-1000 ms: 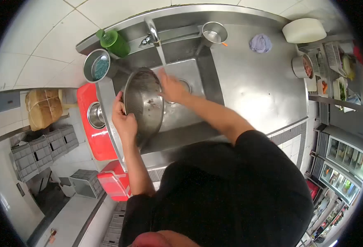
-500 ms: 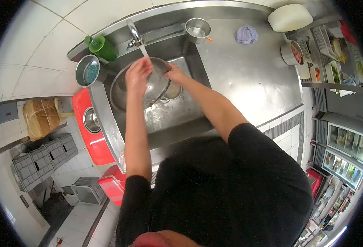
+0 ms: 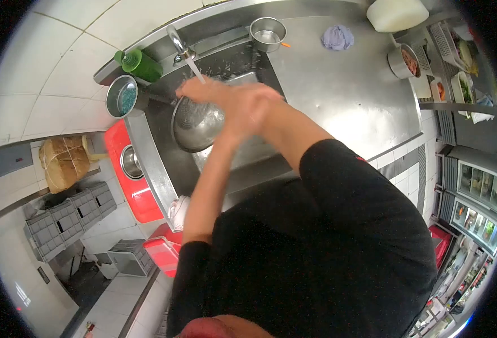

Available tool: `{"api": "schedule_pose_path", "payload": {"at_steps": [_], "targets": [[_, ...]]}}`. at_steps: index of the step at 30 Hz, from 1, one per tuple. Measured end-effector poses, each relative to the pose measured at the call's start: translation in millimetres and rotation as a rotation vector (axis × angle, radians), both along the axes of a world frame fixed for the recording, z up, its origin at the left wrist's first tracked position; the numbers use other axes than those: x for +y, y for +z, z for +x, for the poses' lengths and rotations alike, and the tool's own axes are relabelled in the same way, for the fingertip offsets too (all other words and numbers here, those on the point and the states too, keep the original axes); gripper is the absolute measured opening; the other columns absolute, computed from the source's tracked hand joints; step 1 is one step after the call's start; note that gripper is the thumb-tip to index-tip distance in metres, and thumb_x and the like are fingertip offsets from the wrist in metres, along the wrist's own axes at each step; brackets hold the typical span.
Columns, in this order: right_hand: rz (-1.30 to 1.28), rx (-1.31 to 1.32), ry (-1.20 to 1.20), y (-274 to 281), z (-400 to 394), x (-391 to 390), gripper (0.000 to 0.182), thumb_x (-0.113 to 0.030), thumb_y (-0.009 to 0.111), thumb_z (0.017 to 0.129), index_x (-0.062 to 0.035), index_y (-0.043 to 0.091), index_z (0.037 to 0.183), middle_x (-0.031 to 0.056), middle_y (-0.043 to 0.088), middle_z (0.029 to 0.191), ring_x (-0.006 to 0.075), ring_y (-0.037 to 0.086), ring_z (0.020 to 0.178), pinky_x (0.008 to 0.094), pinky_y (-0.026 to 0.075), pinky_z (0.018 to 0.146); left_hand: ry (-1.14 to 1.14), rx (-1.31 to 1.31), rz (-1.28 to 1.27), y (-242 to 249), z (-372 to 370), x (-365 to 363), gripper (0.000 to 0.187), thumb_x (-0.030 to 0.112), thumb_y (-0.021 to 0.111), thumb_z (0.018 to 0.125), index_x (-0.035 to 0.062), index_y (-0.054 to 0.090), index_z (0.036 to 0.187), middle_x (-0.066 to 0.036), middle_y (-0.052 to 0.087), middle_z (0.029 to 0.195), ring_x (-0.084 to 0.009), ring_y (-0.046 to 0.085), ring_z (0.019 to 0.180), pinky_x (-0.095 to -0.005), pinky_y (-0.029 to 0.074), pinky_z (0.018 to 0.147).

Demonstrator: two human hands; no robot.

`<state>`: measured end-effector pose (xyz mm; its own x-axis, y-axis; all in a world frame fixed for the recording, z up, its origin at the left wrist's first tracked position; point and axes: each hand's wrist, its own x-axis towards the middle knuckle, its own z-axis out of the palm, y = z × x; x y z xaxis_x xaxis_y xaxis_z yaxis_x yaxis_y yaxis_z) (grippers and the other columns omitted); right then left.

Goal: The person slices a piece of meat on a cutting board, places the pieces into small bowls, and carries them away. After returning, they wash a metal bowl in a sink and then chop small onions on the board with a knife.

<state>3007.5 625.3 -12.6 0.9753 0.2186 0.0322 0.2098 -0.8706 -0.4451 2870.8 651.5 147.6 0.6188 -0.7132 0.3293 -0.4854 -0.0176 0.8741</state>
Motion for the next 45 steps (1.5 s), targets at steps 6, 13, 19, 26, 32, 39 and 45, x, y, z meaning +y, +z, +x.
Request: {"api": "schedule_pose_path", "payload": {"at_steps": [6, 13, 19, 26, 32, 39, 45], "targets": [[-0.429, 0.133, 0.239, 53.9, -41.2, -22.2, 0.045, -0.016, 0.057, 0.096, -0.0329, 0.061, 0.138, 0.0138, 0.066, 0.121, 0.0361, 0.067, 0.113, 0.0484, 0.060, 0.086, -0.229, -0.030, 0.016, 44.5, -50.8, -12.4, 0.028, 0.019, 0.053, 0.097, 0.0017, 0.073, 0.105, -0.016, 0.074, 0.110, -0.0361, 0.066, 0.108, -0.0453, 0.048, 0.100], [-0.208, -0.496, -0.082, 81.6, -191.3, -161.2, 0.052, -0.014, 0.054, 0.096, -0.0365, 0.057, 0.142, 0.0100, 0.066, 0.128, 0.0311, 0.071, 0.104, 0.0394, 0.062, 0.076, 0.725, 0.490, -0.221, -88.5, 54.8, 63.0, 0.021, 0.016, 0.062, 0.098, 0.0013, 0.071, 0.110, -0.006, 0.068, 0.090, -0.0163, 0.063, 0.079, -0.0284, 0.051, 0.075], [0.228, -0.455, -0.666, 147.3, -330.7, -265.7, 0.052, -0.007, 0.056, 0.095, -0.0297, 0.057, 0.142, 0.0089, 0.071, 0.122, 0.0313, 0.071, 0.103, 0.0419, 0.061, 0.084, 0.168, 1.117, -0.469, -131.4, 211.1, 58.1, 0.032, 0.038, 0.050, 0.107, 0.0150, 0.057, 0.085, 0.002, 0.056, 0.074, -0.0129, 0.051, 0.062, -0.0271, 0.044, 0.056], [0.702, -0.345, -1.504, 154.2, -607.2, -450.8, 0.038, -0.010, 0.062, 0.093, 0.0003, 0.057, 0.129, 0.0245, 0.072, 0.086, 0.0348, 0.072, 0.078, 0.0442, 0.056, 0.073, 0.511, 0.986, -0.259, -95.7, 163.9, 8.2, 0.045, 0.044, 0.044, 0.111, 0.0212, 0.043, 0.072, 0.010, 0.040, 0.057, -0.0083, 0.042, 0.047, -0.0267, 0.040, 0.043], [0.952, -0.815, -2.018, 60.3, -845.4, -557.4, 0.040, -0.002, 0.060, 0.094, 0.0058, 0.054, 0.133, 0.0144, 0.069, 0.116, 0.0227, 0.067, 0.103, 0.0363, 0.055, 0.091, 0.940, 0.883, -0.043, -119.6, 20.7, -44.4, 0.026, 0.024, 0.049, 0.110, 0.0027, 0.055, 0.124, -0.012, 0.064, 0.112, -0.0222, 0.065, 0.098, -0.0344, 0.058, 0.086], [0.490, -0.522, -2.513, -160.4, -944.9, -742.3, 0.050, -0.010, 0.066, 0.086, 0.0071, 0.053, 0.131, 0.0188, 0.069, 0.116, 0.0278, 0.069, 0.098, 0.0359, 0.055, 0.083, 0.776, 0.922, 0.290, -127.5, -110.3, -68.4, 0.038, 0.004, 0.059, 0.100, 0.0028, 0.049, 0.137, -0.019, 0.062, 0.120, -0.0301, 0.066, 0.105, -0.0426, 0.059, 0.091], [0.945, -0.773, -2.477, -242.8, -836.3, -878.9, 0.065, -0.017, 0.071, 0.082, 0.0051, 0.048, 0.138, 0.0272, 0.063, 0.132, 0.0407, 0.064, 0.121, 0.0420, 0.051, 0.102, 0.785, 0.926, 0.588, -87.5, -169.1, -73.1, 0.039, -0.002, 0.059, 0.098, 0.0029, 0.050, 0.136, -0.014, 0.066, 0.111, -0.0227, 0.069, 0.094, -0.0359, 0.060, 0.086]]}}
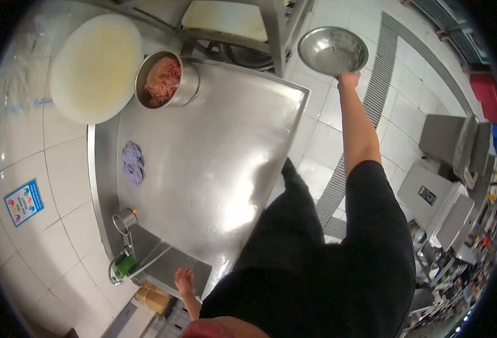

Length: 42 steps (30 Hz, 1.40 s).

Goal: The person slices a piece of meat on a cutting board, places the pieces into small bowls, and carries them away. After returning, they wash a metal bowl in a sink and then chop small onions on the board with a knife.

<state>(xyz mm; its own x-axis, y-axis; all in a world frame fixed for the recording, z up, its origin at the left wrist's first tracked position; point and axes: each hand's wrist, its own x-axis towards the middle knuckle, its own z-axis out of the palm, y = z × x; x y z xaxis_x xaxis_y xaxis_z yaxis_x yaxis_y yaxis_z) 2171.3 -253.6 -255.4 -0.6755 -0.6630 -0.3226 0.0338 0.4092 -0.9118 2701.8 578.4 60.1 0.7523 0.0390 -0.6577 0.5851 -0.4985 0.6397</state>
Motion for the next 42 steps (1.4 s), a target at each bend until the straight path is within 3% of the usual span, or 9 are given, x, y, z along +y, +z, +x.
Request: {"api": "schedule_pose_path", "payload": {"at_steps": [4, 7, 11, 16, 19, 23, 30, 37, 42], "targets": [[-0.176, 0.174, 0.157, -111.3, 40.4, -93.4, 0.049, -0.006, 0.062, 0.086, 0.0108, 0.055, 0.131, 0.0256, 0.068, 0.121, 0.0366, 0.069, 0.111, 0.0420, 0.057, 0.093, -0.057, -0.027, 0.101, 28.6, -25.9, 9.4, 0.030, 0.006, 0.059, 0.101, 0.0050, 0.055, 0.130, -0.009, 0.069, 0.103, -0.0193, 0.070, 0.092, -0.0321, 0.059, 0.080], [-0.079, -0.213, 0.400, -9.4, 116.3, -88.9, 0.044, -0.014, 0.068, 0.093, 0.0036, 0.059, 0.132, 0.0206, 0.071, 0.116, 0.0303, 0.070, 0.106, 0.0417, 0.059, 0.089, -0.064, -0.008, 0.169, 41.0, -35.8, 21.3, 0.018, 0.008, 0.060, 0.100, 0.0069, 0.060, 0.118, -0.007, 0.070, 0.098, -0.0184, 0.070, 0.091, -0.0302, 0.058, 0.081], [0.163, -0.667, 0.606, -92.9, 119.6, -134.6, 0.063, -0.020, 0.066, 0.099, -0.0018, 0.038, 0.152, 0.0225, 0.065, 0.130, 0.0374, 0.070, 0.106, 0.0510, 0.061, 0.087, 0.005, 0.001, 0.189, 34.7, -43.7, 21.5, 0.011, 0.006, 0.061, 0.097, 0.0076, 0.061, 0.109, -0.006, 0.070, 0.095, -0.0181, 0.070, 0.088, -0.0300, 0.057, 0.082], [0.146, -0.355, 0.601, -11.8, 94.5, -78.8, 0.050, -0.029, 0.054, 0.106, -0.0048, 0.046, 0.149, 0.0233, 0.068, 0.126, 0.0330, 0.071, 0.101, 0.0413, 0.060, 0.082, -0.239, -0.077, -0.112, 2.3, -23.8, 45.3, 0.003, 0.004, 0.060, 0.093, 0.0036, 0.063, 0.095, -0.004, 0.062, 0.080, -0.0110, 0.055, 0.068, -0.0268, 0.046, 0.063], [-0.355, 0.697, 0.621, 63.7, 64.8, -25.6, 0.036, -0.022, 0.055, 0.104, -0.0030, 0.063, 0.134, 0.0153, 0.075, 0.115, 0.0268, 0.073, 0.103, 0.0360, 0.058, 0.081, 0.035, -0.261, -0.064, 0.6, -13.6, 12.8, 0.005, 0.005, 0.060, 0.096, 0.0023, 0.063, 0.099, -0.002, 0.061, 0.081, -0.0083, 0.052, 0.066, -0.0251, 0.042, 0.059], [-0.321, 1.190, 0.775, 200.4, 132.5, 91.1, 0.039, -0.029, 0.052, 0.106, -0.0059, 0.065, 0.135, 0.0167, 0.071, 0.129, 0.0332, 0.067, 0.119, 0.0420, 0.054, 0.100, 0.296, -0.381, -0.443, -37.6, 69.6, 73.5, 0.020, 0.014, 0.067, 0.102, 0.0048, 0.067, 0.120, -0.007, 0.071, 0.105, -0.0208, 0.070, 0.099, -0.0395, 0.059, 0.095], [-0.489, 1.438, 1.216, 166.7, 344.4, 278.2, 0.059, -0.040, 0.042, 0.107, -0.0050, 0.046, 0.154, 0.0251, 0.037, 0.161, 0.0420, 0.030, 0.152, 0.0566, 0.025, 0.121, 0.783, -0.415, -0.910, -51.0, 254.9, 99.6, 0.032, 0.025, 0.047, 0.107, -0.0037, 0.055, 0.119, -0.021, 0.060, 0.118, -0.0358, 0.063, 0.109, -0.0445, 0.057, 0.093], [-0.788, 0.851, 1.913, 164.5, 581.1, 626.0, 0.047, -0.022, 0.057, 0.098, -0.0011, 0.057, 0.140, 0.0281, 0.041, 0.157, 0.0435, 0.035, 0.149, 0.0523, 0.030, 0.122, 0.458, -0.174, -0.974, -62.5, 305.3, 100.6, 0.030, 0.018, 0.039, 0.106, -0.0028, 0.060, 0.110, -0.016, 0.067, 0.098, -0.0277, 0.066, 0.093, -0.0393, 0.057, 0.091], [0.125, -0.310, 2.031, 253.7, 764.8, 830.5, 0.033, -0.028, 0.059, 0.102, -0.0030, 0.068, 0.122, 0.0213, 0.074, 0.106, 0.0330, 0.072, 0.091, 0.0403, 0.055, 0.079, 0.616, -0.178, -1.087, -35.5, 306.1, 138.6, 0.045, 0.029, 0.032, 0.111, -0.0067, 0.058, 0.121, -0.021, 0.067, 0.114, -0.0333, 0.065, 0.112, -0.0420, 0.054, 0.100]]}}
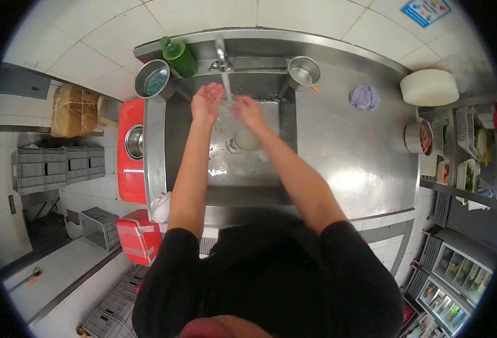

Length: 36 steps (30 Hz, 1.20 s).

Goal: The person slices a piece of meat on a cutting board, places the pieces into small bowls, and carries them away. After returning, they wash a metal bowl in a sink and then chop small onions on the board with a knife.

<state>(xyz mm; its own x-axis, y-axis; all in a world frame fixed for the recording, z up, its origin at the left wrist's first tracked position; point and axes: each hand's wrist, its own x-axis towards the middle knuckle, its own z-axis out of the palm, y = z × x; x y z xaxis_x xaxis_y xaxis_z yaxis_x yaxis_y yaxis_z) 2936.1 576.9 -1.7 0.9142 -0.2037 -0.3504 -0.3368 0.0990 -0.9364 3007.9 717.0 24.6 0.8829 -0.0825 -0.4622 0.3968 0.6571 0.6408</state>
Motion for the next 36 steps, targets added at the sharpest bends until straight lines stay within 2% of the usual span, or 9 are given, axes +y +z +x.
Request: {"api": "schedule_pose_path", "payload": {"at_steps": [5, 12, 15, 17, 23, 27, 31, 34, 36], "targets": [[-0.638, -0.581, 0.192, 138.4, 124.8, 93.7, 0.039, -0.032, 0.066, 0.096, -0.0029, 0.068, 0.122, 0.0201, 0.075, 0.095, 0.0335, 0.073, 0.087, 0.0429, 0.056, 0.079, 0.193, -0.113, -0.117, 53.4, 57.7, 58.8, 0.055, 0.032, 0.027, 0.111, -0.0110, 0.048, 0.139, -0.026, 0.059, 0.136, -0.0351, 0.058, 0.127, -0.0417, 0.049, 0.109], [-0.869, -0.244, 0.499, 179.8, 254.6, 123.9, 0.044, -0.030, 0.075, 0.089, -0.0037, 0.069, 0.124, 0.0191, 0.076, 0.104, 0.0355, 0.073, 0.098, 0.0459, 0.058, 0.086, 0.249, -0.141, -0.416, 78.6, 113.8, 82.1, 0.055, 0.029, 0.027, 0.111, -0.0113, 0.039, 0.147, -0.026, 0.048, 0.150, -0.0348, 0.053, 0.135, -0.0428, 0.044, 0.116], [-0.932, -0.367, 0.233, 168.2, 231.9, 126.9, 0.047, -0.034, 0.068, 0.094, -0.0050, 0.067, 0.131, 0.0197, 0.076, 0.105, 0.0335, 0.073, 0.094, 0.0433, 0.057, 0.086, 0.224, -0.134, -0.464, 75.2, 105.0, 78.2, 0.054, 0.030, 0.028, 0.111, -0.0079, 0.040, 0.148, -0.023, 0.047, 0.152, -0.0327, 0.050, 0.138, -0.0422, 0.040, 0.118], [-0.875, -0.404, 0.013, 160.6, 182.7, 125.1, 0.050, -0.037, 0.060, 0.101, -0.0066, 0.061, 0.140, 0.0228, 0.066, 0.134, 0.0348, 0.065, 0.121, 0.0428, 0.049, 0.103, 0.163, -0.113, -0.465, 74.3, 72.3, 68.2, 0.054, 0.031, 0.028, 0.111, -0.0048, 0.042, 0.148, -0.019, 0.049, 0.152, -0.0309, 0.050, 0.139, -0.0420, 0.038, 0.119], [-0.546, -0.372, 0.106, 26.1, 88.6, 42.1, 0.058, -0.041, 0.045, 0.109, -0.0042, 0.044, 0.154, 0.0268, 0.030, 0.165, 0.0402, 0.030, 0.153, 0.0437, 0.025, 0.125, -0.144, -0.084, -0.535, 42.5, -4.2, -10.7, 0.053, 0.042, 0.032, 0.112, 0.0096, 0.050, 0.150, -0.005, 0.053, 0.152, -0.0232, 0.052, 0.136, -0.0417, 0.037, 0.117], [-0.837, -0.421, -0.167, 43.3, 36.0, 30.6, 0.057, -0.032, 0.054, 0.101, -0.0018, 0.048, 0.149, 0.0279, 0.039, 0.159, 0.0446, 0.037, 0.148, 0.0495, 0.031, 0.121, -0.362, 0.003, -0.456, -3.6, 13.4, -61.8, 0.053, 0.039, 0.036, 0.110, 0.0107, 0.044, 0.154, -0.009, 0.048, 0.159, -0.0271, 0.042, 0.148, -0.0415, 0.032, 0.121], [-0.978, -0.620, 0.300, 27.7, -63.7, 80.5, 0.037, -0.026, 0.062, 0.090, -0.0088, 0.069, 0.122, 0.0219, 0.064, 0.127, 0.0439, 0.057, 0.123, 0.0506, 0.045, 0.105, -0.466, -0.028, -0.590, -43.5, 40.3, -97.3, 0.063, 0.039, 0.045, 0.105, 0.0119, 0.031, 0.160, -0.016, 0.053, 0.153, -0.0374, 0.048, 0.143, -0.0436, 0.037, 0.118], [-0.555, -0.896, 0.393, 117.1, -63.9, 113.4, 0.025, -0.021, 0.062, 0.086, -0.0118, 0.073, 0.106, 0.0149, 0.069, 0.107, 0.0388, 0.064, 0.105, 0.0515, 0.049, 0.092, -1.095, -0.403, 0.729, -97.3, 45.8, -115.5, 0.053, 0.020, 0.055, 0.096, 0.0107, 0.054, 0.148, -0.018, 0.057, 0.149, -0.0367, 0.057, 0.135, -0.0460, 0.045, 0.112], [-0.615, -0.869, 0.589, 114.9, -45.4, 104.6, 0.016, -0.019, 0.061, 0.084, -0.0132, 0.073, 0.092, 0.0107, 0.070, 0.089, 0.0352, 0.066, 0.086, 0.0521, 0.049, 0.081, -1.174, -0.602, 0.923, -101.4, 32.7, -97.8, 0.053, 0.020, 0.057, 0.095, 0.0097, 0.056, 0.146, -0.016, 0.060, 0.144, -0.0332, 0.059, 0.130, -0.0440, 0.047, 0.109]]}}
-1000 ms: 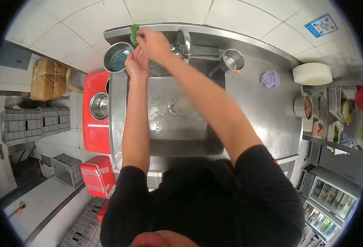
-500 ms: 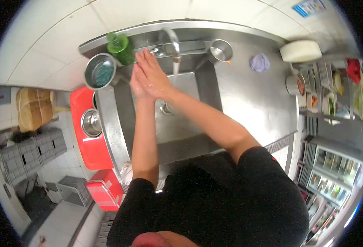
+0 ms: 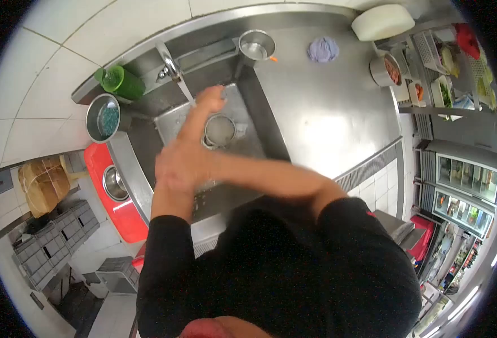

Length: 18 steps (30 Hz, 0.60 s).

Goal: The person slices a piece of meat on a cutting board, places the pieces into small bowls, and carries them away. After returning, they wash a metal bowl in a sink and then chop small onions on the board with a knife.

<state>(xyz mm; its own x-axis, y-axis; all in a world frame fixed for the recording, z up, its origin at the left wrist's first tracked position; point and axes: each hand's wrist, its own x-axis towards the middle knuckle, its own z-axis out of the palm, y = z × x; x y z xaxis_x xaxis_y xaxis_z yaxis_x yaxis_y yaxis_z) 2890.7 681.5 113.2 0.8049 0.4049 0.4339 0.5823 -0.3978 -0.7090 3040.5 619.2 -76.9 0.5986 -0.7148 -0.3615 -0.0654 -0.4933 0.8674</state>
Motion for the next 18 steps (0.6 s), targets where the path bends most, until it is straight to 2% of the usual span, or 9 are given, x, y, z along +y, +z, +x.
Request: {"api": "schedule_pose_path", "payload": {"at_steps": [2, 3, 5, 6, 8, 11, 12, 14, 18], "targets": [[-0.633, -0.028, -0.093, -41.4, 37.8, -34.4, 0.017, -0.019, 0.059, 0.083, -0.0124, 0.074, 0.088, 0.0106, 0.069, 0.081, 0.0345, 0.066, 0.077, 0.0484, 0.049, 0.077, -0.272, -0.512, 0.153, 14.0, 5.0, 18.4, 0.052, 0.022, 0.061, 0.093, 0.0077, 0.059, 0.143, -0.010, 0.066, 0.133, -0.0261, 0.064, 0.120, -0.0399, 0.051, 0.102], [-1.073, 0.066, -0.079, -30.0, 54.7, -51.9, 0.019, -0.016, 0.060, 0.087, -0.0068, 0.073, 0.096, 0.0133, 0.073, 0.099, 0.0328, 0.069, 0.096, 0.0480, 0.052, 0.087, -0.271, -0.511, 0.161, 4.5, 6.2, 27.1, 0.052, 0.022, 0.061, 0.093, 0.0077, 0.059, 0.143, -0.010, 0.066, 0.133, -0.0261, 0.064, 0.120, -0.0399, 0.051, 0.102], [-0.158, 0.368, -0.653, -42.0, 76.3, -82.4, 0.031, -0.021, 0.058, 0.096, -0.0029, 0.071, 0.117, 0.0231, 0.069, 0.121, 0.0387, 0.062, 0.119, 0.0479, 0.046, 0.105, 0.170, 0.478, -1.028, -15.9, 7.2, 44.2, 0.052, 0.034, 0.059, 0.100, 0.0044, 0.058, 0.143, -0.007, 0.067, 0.128, -0.0224, 0.063, 0.115, -0.0373, 0.050, 0.100], [-0.154, 0.366, -0.646, -59.7, 90.1, -91.0, 0.031, -0.021, 0.058, 0.096, -0.0029, 0.071, 0.117, 0.0231, 0.069, 0.121, 0.0387, 0.062, 0.119, 0.0479, 0.046, 0.105, 0.175, 0.471, -1.026, 4.4, -2.4, 44.8, 0.052, 0.034, 0.059, 0.100, 0.0044, 0.058, 0.143, -0.007, 0.067, 0.128, -0.0224, 0.063, 0.115, -0.0373, 0.050, 0.100], [0.461, 0.520, -0.604, -95.9, 104.8, -100.7, 0.049, -0.033, 0.049, 0.106, -0.0002, 0.057, 0.142, 0.0266, 0.054, 0.147, 0.0375, 0.045, 0.143, 0.0423, 0.032, 0.120, 0.796, 0.402, -0.643, 72.5, -32.6, 39.1, 0.058, 0.046, 0.048, 0.107, 0.0038, 0.054, 0.146, -0.008, 0.064, 0.133, -0.0211, 0.060, 0.120, -0.0355, 0.047, 0.103], [0.731, 0.767, -0.658, -62.7, 84.4, -55.9, 0.062, -0.045, 0.041, 0.109, -0.0026, 0.045, 0.154, 0.0223, 0.043, 0.159, 0.0315, 0.033, 0.152, 0.0372, 0.025, 0.124, 0.819, 0.608, -0.706, 89.0, -29.4, 51.5, 0.065, 0.052, 0.043, 0.109, 0.0047, 0.046, 0.153, -0.016, 0.050, 0.154, -0.0282, 0.045, 0.144, -0.0422, 0.033, 0.120], [0.726, 0.777, -0.651, -53.8, 78.3, -47.3, 0.062, -0.045, 0.041, 0.109, -0.0026, 0.045, 0.154, 0.0223, 0.043, 0.159, 0.0315, 0.033, 0.152, 0.0372, 0.025, 0.124, 0.831, 0.609, -0.707, 96.2, -26.5, 53.8, 0.065, 0.052, 0.043, 0.109, 0.0047, 0.046, 0.153, -0.016, 0.050, 0.154, -0.0282, 0.045, 0.144, -0.0422, 0.033, 0.120], [0.869, 0.923, -0.678, -43.3, 71.4, -34.7, 0.066, -0.051, 0.035, 0.111, -0.0054, 0.038, 0.158, 0.0169, 0.046, 0.158, 0.0272, 0.038, 0.149, 0.0390, 0.026, 0.123, 0.792, 0.533, -0.792, 107.0, -17.3, 56.1, 0.075, 0.056, 0.037, 0.109, 0.0068, 0.026, 0.164, -0.017, 0.021, 0.171, -0.0296, 0.017, 0.159, -0.0427, 0.012, 0.128], [0.920, 1.017, -0.611, -54.4, 79.1, -40.6, 0.069, -0.055, 0.038, 0.109, -0.0065, 0.040, 0.157, 0.0145, 0.048, 0.155, 0.0267, 0.043, 0.143, 0.0407, 0.031, 0.119, 0.673, 0.504, -0.808, 107.3, -13.8, 70.3, 0.075, 0.056, 0.038, 0.108, 0.0087, 0.025, 0.165, -0.016, 0.019, 0.172, -0.0306, 0.014, 0.159, -0.0422, 0.010, 0.128]]}}
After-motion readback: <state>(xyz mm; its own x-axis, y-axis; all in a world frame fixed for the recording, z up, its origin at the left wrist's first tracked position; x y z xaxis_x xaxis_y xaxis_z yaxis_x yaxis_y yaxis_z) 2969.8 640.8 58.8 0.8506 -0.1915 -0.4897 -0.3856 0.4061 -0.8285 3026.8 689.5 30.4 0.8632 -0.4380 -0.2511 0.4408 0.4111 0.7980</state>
